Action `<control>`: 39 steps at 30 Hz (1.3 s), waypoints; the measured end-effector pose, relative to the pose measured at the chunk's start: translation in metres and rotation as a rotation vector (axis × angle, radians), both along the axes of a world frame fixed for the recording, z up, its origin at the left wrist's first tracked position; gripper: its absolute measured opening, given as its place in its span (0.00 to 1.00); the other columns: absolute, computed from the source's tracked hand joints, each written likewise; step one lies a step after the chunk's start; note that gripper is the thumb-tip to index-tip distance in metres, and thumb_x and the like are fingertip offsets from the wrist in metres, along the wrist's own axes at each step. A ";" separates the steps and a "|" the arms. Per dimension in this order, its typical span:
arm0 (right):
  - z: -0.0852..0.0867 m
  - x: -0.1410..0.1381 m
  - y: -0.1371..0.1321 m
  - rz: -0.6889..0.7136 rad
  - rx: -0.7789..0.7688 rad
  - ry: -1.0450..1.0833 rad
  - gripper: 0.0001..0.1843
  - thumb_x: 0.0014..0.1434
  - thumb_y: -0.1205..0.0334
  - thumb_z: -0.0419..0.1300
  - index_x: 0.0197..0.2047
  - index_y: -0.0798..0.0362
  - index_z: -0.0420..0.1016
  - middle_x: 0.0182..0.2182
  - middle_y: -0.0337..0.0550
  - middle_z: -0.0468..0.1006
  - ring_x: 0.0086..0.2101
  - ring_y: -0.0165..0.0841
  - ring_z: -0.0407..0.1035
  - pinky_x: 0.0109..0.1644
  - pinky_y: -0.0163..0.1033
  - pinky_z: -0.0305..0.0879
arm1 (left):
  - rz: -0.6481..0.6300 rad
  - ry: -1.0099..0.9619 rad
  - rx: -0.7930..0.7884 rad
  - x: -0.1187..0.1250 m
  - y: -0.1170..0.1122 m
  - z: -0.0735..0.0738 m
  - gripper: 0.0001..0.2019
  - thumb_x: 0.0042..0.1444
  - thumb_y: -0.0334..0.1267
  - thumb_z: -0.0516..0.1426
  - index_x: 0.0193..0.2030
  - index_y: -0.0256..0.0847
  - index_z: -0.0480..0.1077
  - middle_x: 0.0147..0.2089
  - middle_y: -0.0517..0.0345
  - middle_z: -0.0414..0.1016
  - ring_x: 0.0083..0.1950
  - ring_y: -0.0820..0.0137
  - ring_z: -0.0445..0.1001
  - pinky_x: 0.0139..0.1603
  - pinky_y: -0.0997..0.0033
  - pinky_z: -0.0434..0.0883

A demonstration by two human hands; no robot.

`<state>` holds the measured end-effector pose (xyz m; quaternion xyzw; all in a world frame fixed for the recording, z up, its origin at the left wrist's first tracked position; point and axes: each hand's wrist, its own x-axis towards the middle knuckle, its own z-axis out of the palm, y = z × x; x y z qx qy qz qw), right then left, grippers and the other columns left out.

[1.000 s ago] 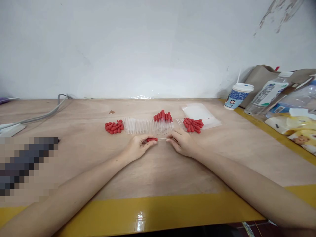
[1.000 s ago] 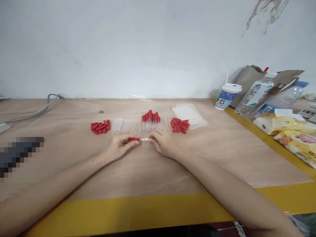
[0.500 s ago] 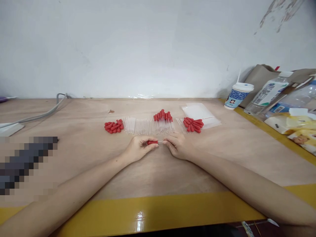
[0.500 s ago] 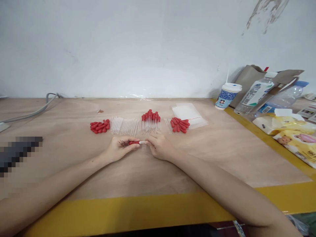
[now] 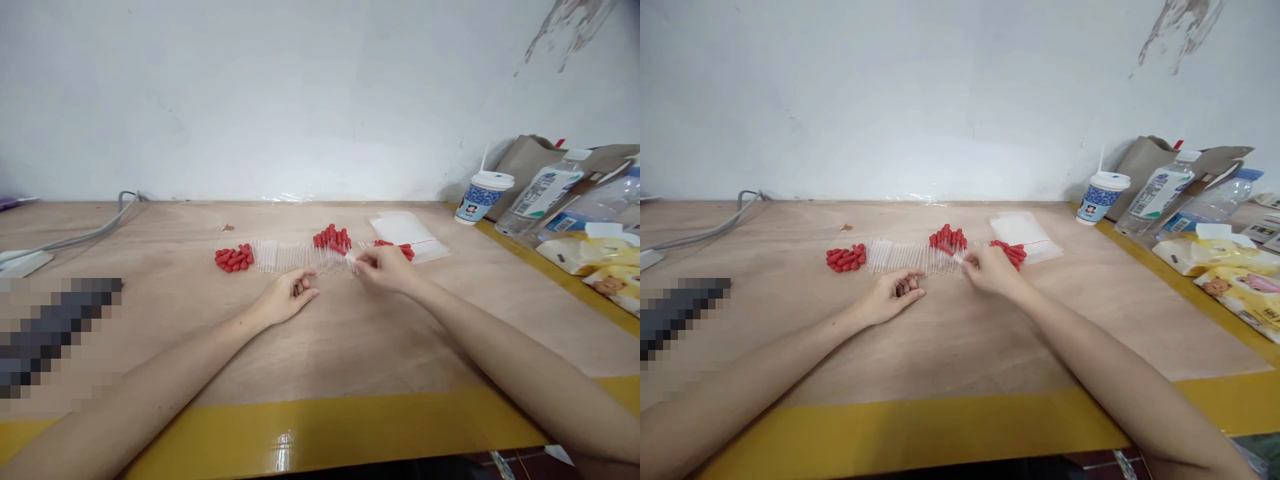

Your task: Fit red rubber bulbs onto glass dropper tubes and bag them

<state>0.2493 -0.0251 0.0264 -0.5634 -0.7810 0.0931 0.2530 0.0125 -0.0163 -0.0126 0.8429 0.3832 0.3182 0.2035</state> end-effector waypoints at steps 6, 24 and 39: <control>0.000 -0.011 0.043 -0.405 -0.145 0.231 0.16 0.51 0.52 0.53 0.18 0.54 0.66 0.17 0.37 0.69 0.20 0.28 0.62 0.24 0.32 0.54 | -0.071 0.110 0.099 0.001 0.000 0.001 0.09 0.56 0.37 0.53 0.42 0.38 0.70 0.31 0.59 0.68 0.29 0.75 0.66 0.32 0.74 0.66; 0.004 0.013 0.045 -0.528 -0.101 -0.151 0.10 0.48 0.54 0.56 0.29 0.48 0.75 0.31 0.43 0.77 0.34 0.38 0.70 0.35 0.40 0.61 | -0.097 0.119 0.113 0.002 -0.003 0.003 0.09 0.56 0.36 0.52 0.40 0.39 0.71 0.32 0.57 0.70 0.31 0.73 0.68 0.32 0.73 0.65; -0.004 -0.003 0.025 -0.445 -0.187 -0.377 0.14 0.52 0.57 0.52 0.31 0.55 0.76 0.31 0.51 0.77 0.34 0.42 0.71 0.33 0.42 0.62 | 0.054 0.141 0.217 -0.001 0.001 0.009 0.08 0.55 0.36 0.52 0.34 0.38 0.71 0.32 0.55 0.69 0.33 0.71 0.68 0.35 0.71 0.66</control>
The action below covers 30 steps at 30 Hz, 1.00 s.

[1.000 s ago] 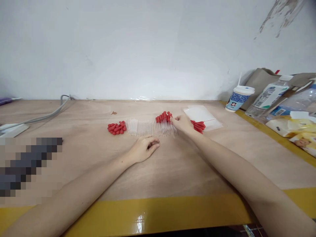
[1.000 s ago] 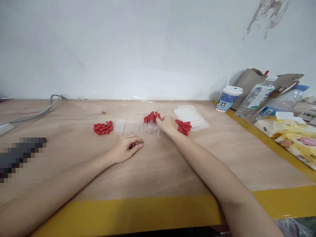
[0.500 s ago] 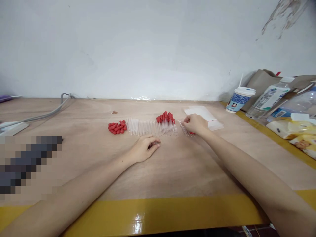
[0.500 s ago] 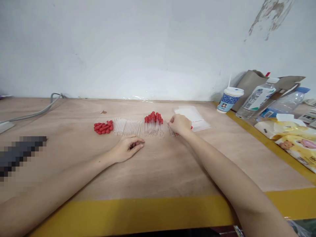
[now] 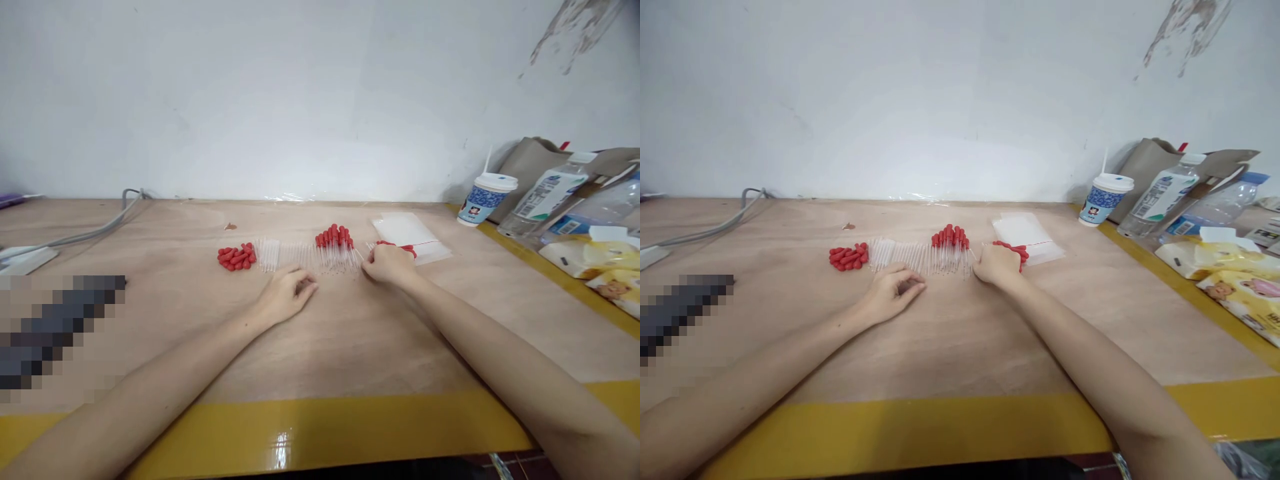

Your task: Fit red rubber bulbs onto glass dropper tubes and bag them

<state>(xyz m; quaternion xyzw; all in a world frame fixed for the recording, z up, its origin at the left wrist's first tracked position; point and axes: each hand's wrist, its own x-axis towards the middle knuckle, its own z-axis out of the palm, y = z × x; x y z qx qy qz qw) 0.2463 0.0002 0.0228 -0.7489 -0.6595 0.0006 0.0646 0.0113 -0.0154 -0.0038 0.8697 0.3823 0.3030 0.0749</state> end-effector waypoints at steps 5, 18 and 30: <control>0.003 -0.003 -0.008 0.027 -0.047 -0.044 0.17 0.55 0.56 0.49 0.32 0.56 0.75 0.31 0.54 0.77 0.35 0.44 0.71 0.33 0.42 0.62 | 0.482 0.112 0.216 -0.033 0.029 0.015 0.08 0.52 0.40 0.53 0.29 0.39 0.70 0.34 0.51 0.68 0.41 0.61 0.66 0.43 0.61 0.62; -0.011 -0.011 -0.032 0.135 0.286 -0.037 0.12 0.61 0.61 0.44 0.39 0.57 0.64 0.32 0.50 0.75 0.35 0.38 0.70 0.28 0.36 0.55 | 0.853 0.313 0.208 -0.075 0.059 0.017 0.15 0.49 0.49 0.52 0.28 0.38 0.71 0.39 0.43 0.69 0.46 0.53 0.64 0.45 0.55 0.57; -0.036 -0.005 -0.031 0.434 0.578 0.213 0.14 0.61 0.65 0.44 0.44 0.56 0.68 0.36 0.49 0.74 0.38 0.38 0.64 0.42 0.40 0.59 | 0.649 0.047 0.328 -0.056 0.034 0.026 0.10 0.49 0.41 0.53 0.31 0.38 0.72 0.38 0.49 0.67 0.47 0.57 0.63 0.47 0.56 0.58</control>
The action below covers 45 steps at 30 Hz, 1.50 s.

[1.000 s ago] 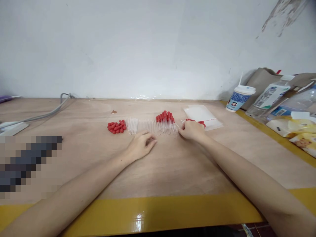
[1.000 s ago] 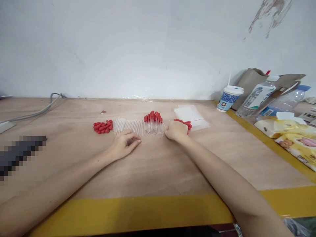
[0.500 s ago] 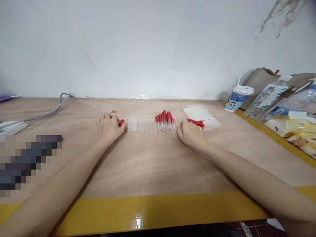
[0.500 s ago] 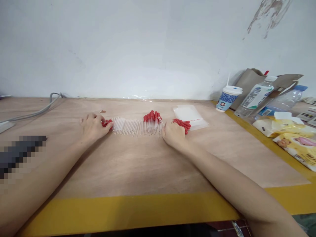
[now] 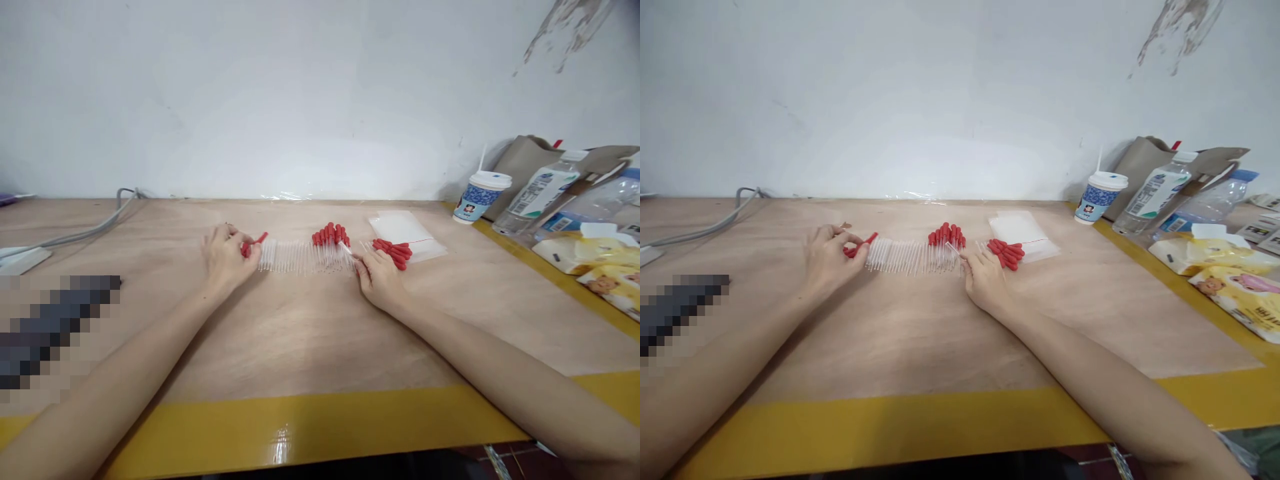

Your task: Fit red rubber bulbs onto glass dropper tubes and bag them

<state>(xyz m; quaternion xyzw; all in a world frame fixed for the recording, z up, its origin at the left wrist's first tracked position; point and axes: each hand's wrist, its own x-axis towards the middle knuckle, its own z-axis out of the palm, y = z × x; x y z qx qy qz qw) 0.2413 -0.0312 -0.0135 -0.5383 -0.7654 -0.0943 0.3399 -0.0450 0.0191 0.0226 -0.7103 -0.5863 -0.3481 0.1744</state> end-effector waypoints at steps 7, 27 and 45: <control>-0.001 0.003 -0.007 0.228 -0.082 0.108 0.09 0.60 0.65 0.45 0.40 0.54 0.65 0.32 0.46 0.72 0.35 0.36 0.67 0.38 0.38 0.62 | -0.564 -0.026 -0.263 0.044 -0.045 -0.019 0.04 0.47 0.35 0.55 0.27 0.37 0.69 0.32 0.56 0.65 0.32 0.70 0.66 0.33 0.69 0.66; 0.002 -0.011 -0.018 0.426 -0.009 0.162 0.10 0.60 0.66 0.50 0.41 0.55 0.72 0.31 0.43 0.76 0.30 0.29 0.68 0.35 0.34 0.64 | -0.777 -0.496 -0.566 0.063 -0.046 -0.033 0.09 0.58 0.40 0.51 0.40 0.37 0.66 0.34 0.56 0.73 0.35 0.70 0.73 0.37 0.69 0.70; -0.003 -0.001 -0.004 0.608 -0.132 0.143 0.10 0.59 0.64 0.53 0.38 0.53 0.76 0.26 0.41 0.74 0.27 0.28 0.66 0.30 0.33 0.63 | -0.913 -0.590 -0.766 0.065 -0.049 -0.035 0.08 0.55 0.37 0.53 0.36 0.35 0.70 0.25 0.60 0.70 0.26 0.77 0.70 0.30 0.77 0.71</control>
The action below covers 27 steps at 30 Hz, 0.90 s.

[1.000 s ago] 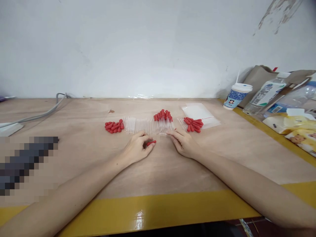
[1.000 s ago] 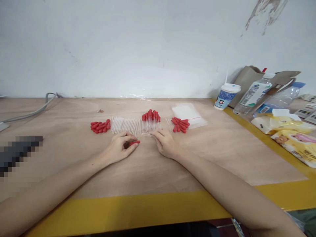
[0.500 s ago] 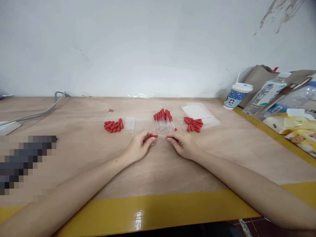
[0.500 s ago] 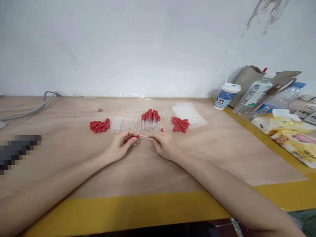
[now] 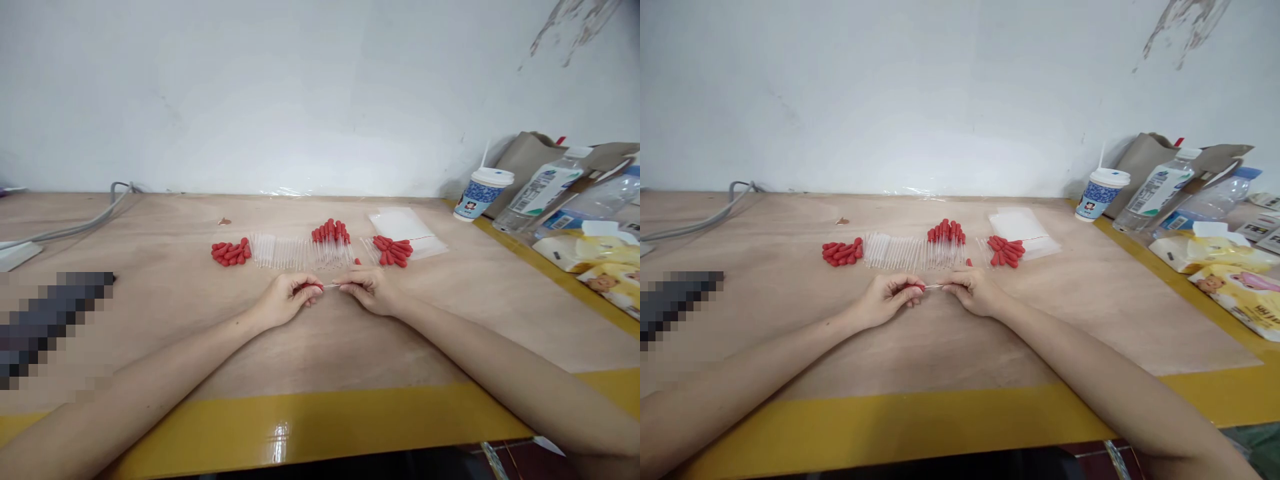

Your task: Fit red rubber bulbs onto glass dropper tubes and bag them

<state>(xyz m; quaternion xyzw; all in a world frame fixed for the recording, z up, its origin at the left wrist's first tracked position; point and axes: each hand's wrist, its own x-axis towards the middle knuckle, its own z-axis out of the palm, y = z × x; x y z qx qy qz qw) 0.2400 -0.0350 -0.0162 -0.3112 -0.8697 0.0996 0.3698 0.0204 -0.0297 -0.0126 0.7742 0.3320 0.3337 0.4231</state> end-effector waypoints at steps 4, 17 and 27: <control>0.000 0.000 -0.002 -0.087 0.181 -0.121 0.11 0.58 0.67 0.52 0.39 0.52 0.75 0.29 0.43 0.75 0.29 0.30 0.67 0.31 0.34 0.62 | 0.017 0.057 0.019 0.001 -0.002 0.001 0.09 0.55 0.39 0.54 0.36 0.36 0.71 0.26 0.60 0.71 0.27 0.76 0.71 0.29 0.76 0.71; 0.007 -0.007 -0.013 -0.125 0.197 -0.071 0.08 0.60 0.66 0.49 0.35 0.55 0.68 0.30 0.45 0.71 0.30 0.30 0.65 0.32 0.34 0.63 | 0.099 0.054 0.141 -0.003 0.004 -0.001 0.10 0.53 0.41 0.57 0.37 0.37 0.72 0.28 0.59 0.74 0.27 0.75 0.71 0.31 0.75 0.71; 0.000 -0.015 -0.011 -0.192 0.299 -0.175 0.11 0.61 0.65 0.48 0.35 0.56 0.71 0.27 0.43 0.71 0.26 0.28 0.63 0.29 0.33 0.56 | 0.106 0.195 0.285 -0.001 -0.001 0.006 0.09 0.53 0.40 0.56 0.35 0.37 0.72 0.28 0.59 0.74 0.27 0.75 0.69 0.29 0.76 0.68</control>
